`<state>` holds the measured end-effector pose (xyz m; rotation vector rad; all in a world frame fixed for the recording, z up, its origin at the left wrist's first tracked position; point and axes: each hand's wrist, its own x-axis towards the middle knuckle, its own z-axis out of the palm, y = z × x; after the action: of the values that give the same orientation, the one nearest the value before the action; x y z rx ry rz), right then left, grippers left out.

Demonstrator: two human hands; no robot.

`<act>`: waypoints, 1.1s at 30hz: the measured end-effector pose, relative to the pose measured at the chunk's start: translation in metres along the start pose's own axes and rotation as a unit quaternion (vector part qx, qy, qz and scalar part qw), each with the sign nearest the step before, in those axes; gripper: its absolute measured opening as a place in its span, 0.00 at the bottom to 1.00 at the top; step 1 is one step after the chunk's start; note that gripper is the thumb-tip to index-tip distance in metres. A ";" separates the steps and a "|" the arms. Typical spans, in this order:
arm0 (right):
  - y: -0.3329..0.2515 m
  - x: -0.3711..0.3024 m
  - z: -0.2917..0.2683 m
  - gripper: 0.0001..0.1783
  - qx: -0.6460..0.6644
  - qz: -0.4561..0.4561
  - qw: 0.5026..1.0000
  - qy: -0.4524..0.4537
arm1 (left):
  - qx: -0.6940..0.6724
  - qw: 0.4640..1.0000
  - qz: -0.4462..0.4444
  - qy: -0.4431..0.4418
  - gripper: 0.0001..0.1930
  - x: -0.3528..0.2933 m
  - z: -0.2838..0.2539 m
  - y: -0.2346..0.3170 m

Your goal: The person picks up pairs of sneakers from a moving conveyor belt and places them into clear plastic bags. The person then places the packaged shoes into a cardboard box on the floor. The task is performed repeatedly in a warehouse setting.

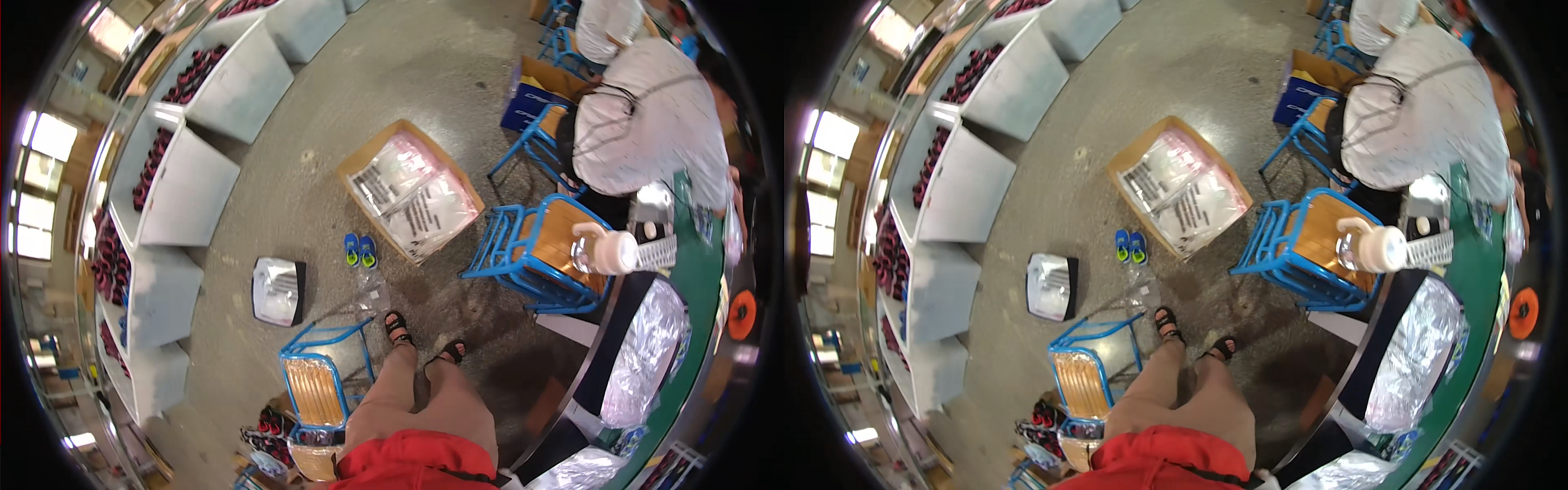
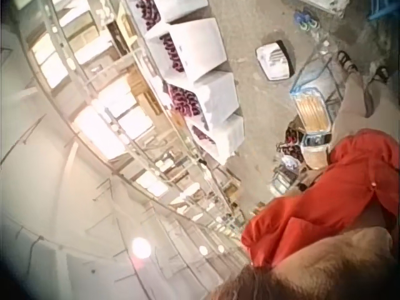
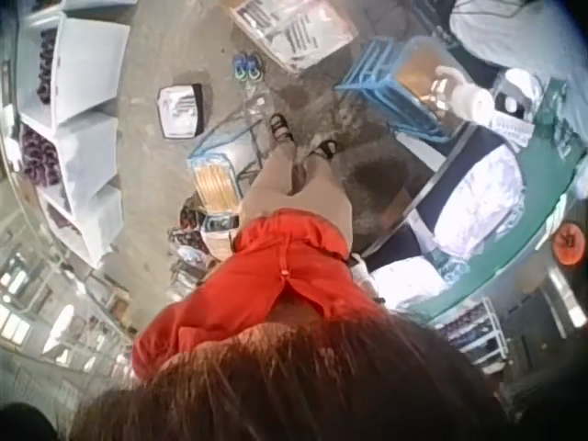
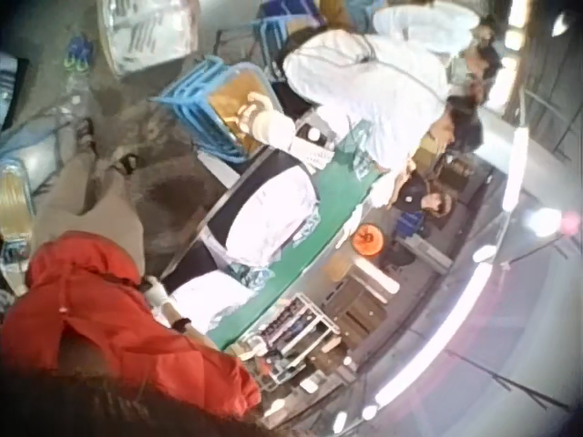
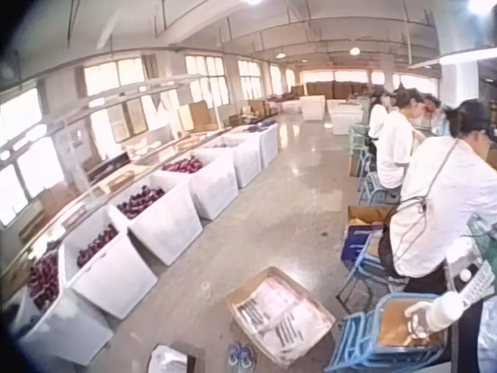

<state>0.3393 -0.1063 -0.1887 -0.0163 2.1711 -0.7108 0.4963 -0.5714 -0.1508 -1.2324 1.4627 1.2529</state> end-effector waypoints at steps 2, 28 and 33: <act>-0.023 0.005 -0.002 0.07 -0.011 0.175 0.981 -0.086 | -0.049 0.998 -0.024 0.015 0.16 0.005 0.004 0.001; -0.244 0.215 -0.171 0.07 -0.001 0.393 0.889 -0.235 | -0.236 0.965 -0.115 0.026 0.16 0.016 -0.022 0.076; -0.198 0.248 -0.160 0.18 -0.473 0.087 0.845 -0.236 | -0.233 0.964 -0.122 0.024 0.16 0.011 -0.027 0.110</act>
<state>0.0165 -0.2561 -0.1889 -0.4522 1.7947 0.4857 0.3858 -0.5976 -0.1381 -1.7056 1.0330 1.4465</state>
